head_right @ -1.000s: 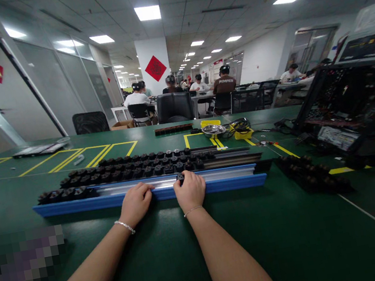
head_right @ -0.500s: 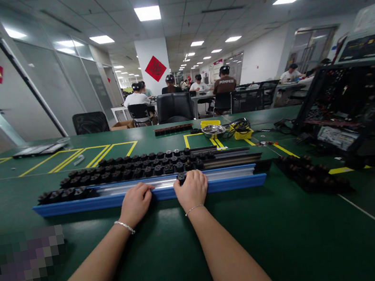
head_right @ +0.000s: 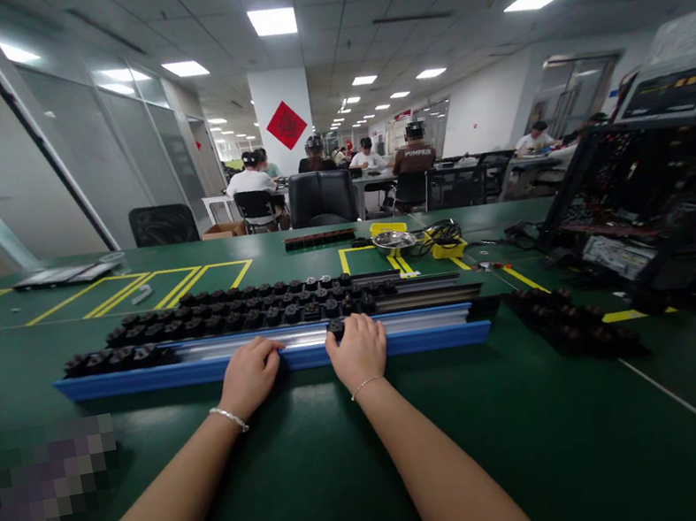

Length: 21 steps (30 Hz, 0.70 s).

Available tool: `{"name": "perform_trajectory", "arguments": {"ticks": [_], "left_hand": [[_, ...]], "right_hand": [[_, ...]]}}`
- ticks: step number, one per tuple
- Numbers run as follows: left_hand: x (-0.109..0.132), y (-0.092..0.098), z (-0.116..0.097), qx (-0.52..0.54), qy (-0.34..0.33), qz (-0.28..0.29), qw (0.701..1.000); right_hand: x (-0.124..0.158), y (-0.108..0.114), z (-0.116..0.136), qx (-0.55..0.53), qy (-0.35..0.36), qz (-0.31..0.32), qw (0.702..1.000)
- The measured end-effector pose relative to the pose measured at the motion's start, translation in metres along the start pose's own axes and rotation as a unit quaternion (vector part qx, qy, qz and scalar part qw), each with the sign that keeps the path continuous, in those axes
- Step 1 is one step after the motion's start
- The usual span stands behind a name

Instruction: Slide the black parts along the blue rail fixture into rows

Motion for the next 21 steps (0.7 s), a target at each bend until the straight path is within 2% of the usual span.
{"name": "perform_trajectory", "arguments": {"ticks": [21], "left_hand": [[0.001,0.003,0.000,0.002,0.007,0.003,1.000]], "right_hand": [[0.000,0.006,-0.014,-0.014,0.020,-0.033,0.999]]}}
Point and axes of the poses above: each hand's wrist, its own x-axis away from the middle knuckle, its own y-axis out of the back of the hand, z = x × y, the point moved 6 cm from there along -x, towards the middle knuckle, and after that the axes turned 14 degrees about -x, right-handed, at the moved point
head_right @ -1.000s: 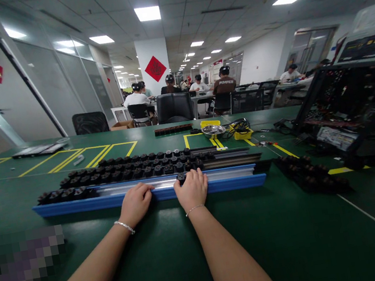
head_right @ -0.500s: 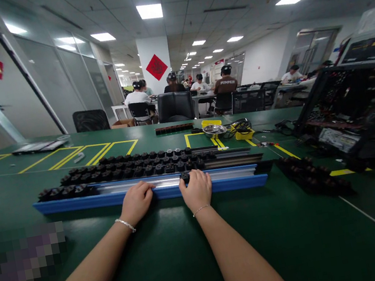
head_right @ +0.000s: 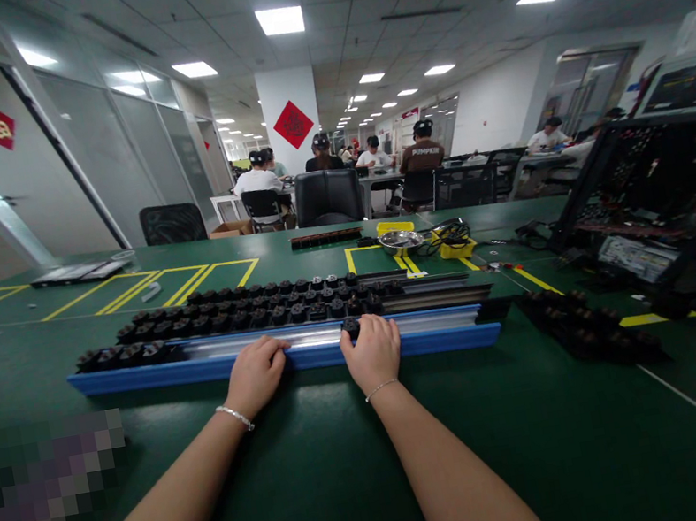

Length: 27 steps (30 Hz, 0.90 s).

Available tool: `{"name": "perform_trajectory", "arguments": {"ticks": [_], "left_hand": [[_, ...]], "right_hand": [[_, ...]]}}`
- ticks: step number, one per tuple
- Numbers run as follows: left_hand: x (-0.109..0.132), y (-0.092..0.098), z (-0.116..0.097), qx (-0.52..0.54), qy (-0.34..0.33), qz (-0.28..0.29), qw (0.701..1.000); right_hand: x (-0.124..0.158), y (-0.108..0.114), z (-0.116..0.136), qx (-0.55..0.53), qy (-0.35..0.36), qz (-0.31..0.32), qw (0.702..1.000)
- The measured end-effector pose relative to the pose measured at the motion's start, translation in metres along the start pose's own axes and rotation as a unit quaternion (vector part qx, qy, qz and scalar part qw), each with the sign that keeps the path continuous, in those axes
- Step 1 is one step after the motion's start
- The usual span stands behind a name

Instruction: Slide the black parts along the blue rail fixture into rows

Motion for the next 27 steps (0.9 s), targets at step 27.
{"name": "perform_trajectory", "arguments": {"ticks": [27], "left_hand": [[0.000,-0.002,0.002,-0.001,-0.001,-0.006,1.000]], "right_hand": [[-0.002,0.007,-0.012,0.008,-0.015,-0.023,1.000]]}}
Point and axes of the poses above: each hand's wrist, its own x-axis away from the middle knuckle, its own y-axis out of the back of the hand, z = x × y, the point moved 6 cm from there along -x, towards the middle knuckle, and after that the axes turned 14 degrees about -x, right-handed, at the moved point
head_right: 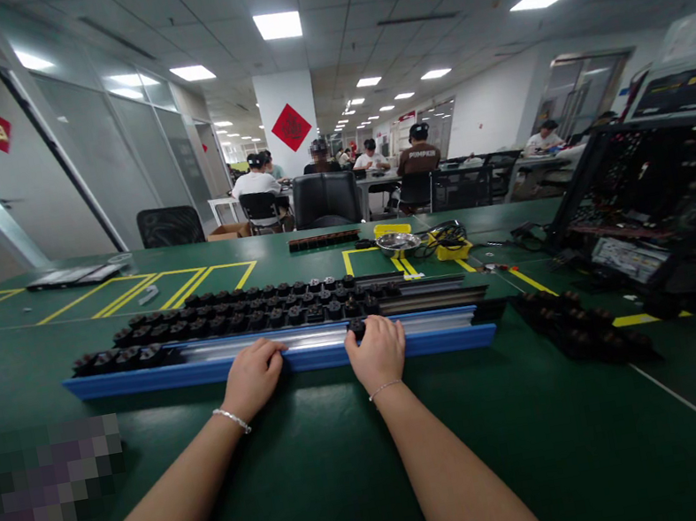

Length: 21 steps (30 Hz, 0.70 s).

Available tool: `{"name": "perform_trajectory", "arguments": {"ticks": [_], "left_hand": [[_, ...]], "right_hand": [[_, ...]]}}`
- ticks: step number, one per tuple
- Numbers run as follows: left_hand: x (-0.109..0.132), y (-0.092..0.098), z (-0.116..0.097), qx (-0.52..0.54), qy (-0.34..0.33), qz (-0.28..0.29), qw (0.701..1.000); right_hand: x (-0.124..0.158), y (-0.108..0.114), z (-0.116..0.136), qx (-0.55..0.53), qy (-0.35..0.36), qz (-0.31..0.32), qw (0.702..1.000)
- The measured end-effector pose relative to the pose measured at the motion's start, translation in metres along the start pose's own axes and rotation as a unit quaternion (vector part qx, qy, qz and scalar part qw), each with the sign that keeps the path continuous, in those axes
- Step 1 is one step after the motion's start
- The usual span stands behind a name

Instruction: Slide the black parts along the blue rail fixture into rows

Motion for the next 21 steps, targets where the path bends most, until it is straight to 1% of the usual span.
{"name": "perform_trajectory", "arguments": {"ticks": [8,21], "left_hand": [[0.0000,0.0009,-0.0009,0.001,-0.005,0.001,1.000],[-0.0006,-0.0001,-0.0007,-0.003,-0.005,0.006,1.000]], "right_hand": [[-0.0013,0.0035,-0.0011,0.007,-0.008,-0.001,1.000],[-0.0036,0.0081,-0.0070,0.004,-0.007,-0.022,1.000]]}}
Point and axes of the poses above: each hand's wrist, its own x-axis away from the middle knuckle, its own y-axis out of the back of the hand, z = x × y, the point moved 6 cm from there along -x, towards the middle knuckle, and after that the axes turned 14 degrees about -x, right-handed, at the moved point
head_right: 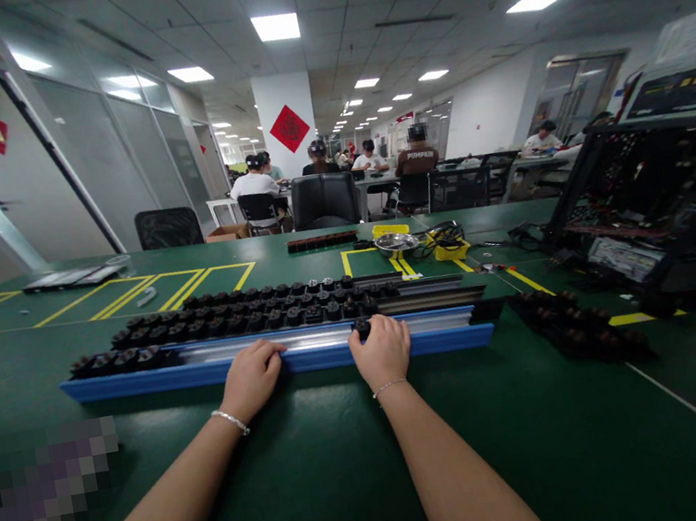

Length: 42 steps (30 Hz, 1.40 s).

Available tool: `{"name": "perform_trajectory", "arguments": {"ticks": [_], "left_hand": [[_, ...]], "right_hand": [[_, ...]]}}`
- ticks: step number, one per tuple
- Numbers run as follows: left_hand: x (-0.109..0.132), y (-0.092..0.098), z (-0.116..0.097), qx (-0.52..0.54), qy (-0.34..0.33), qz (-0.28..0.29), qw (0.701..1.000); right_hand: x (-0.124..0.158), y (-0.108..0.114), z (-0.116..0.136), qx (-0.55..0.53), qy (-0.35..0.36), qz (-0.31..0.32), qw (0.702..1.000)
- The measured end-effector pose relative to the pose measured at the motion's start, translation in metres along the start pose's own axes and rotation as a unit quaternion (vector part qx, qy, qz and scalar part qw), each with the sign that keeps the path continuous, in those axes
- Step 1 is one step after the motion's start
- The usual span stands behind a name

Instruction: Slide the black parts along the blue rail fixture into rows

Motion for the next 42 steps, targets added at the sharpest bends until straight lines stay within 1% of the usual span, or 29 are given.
{"name": "perform_trajectory", "arguments": {"ticks": [12,26,42], "left_hand": [[0.001,0.001,0.000,-0.003,-0.005,-0.009,1.000],[0.000,-0.001,0.000,0.000,-0.005,-0.003,1.000],[0.000,0.001,0.000,0.003,-0.002,-0.001,1.000]], "right_hand": [[-0.003,0.003,-0.003,0.003,-0.010,0.010,1.000],[-0.003,0.004,-0.004,0.006,-0.001,-0.002,1.000],[-0.006,0.007,-0.011,0.013,-0.012,-0.013,1.000]]}}
Point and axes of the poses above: each hand's wrist, its own x-axis away from the middle knuckle, its own y-axis out of the back of the hand, z = x × y, the point moved 6 cm from there along -x, towards the middle knuckle, and after that the axes turned 14 degrees about -x, right-handed, at the moved point
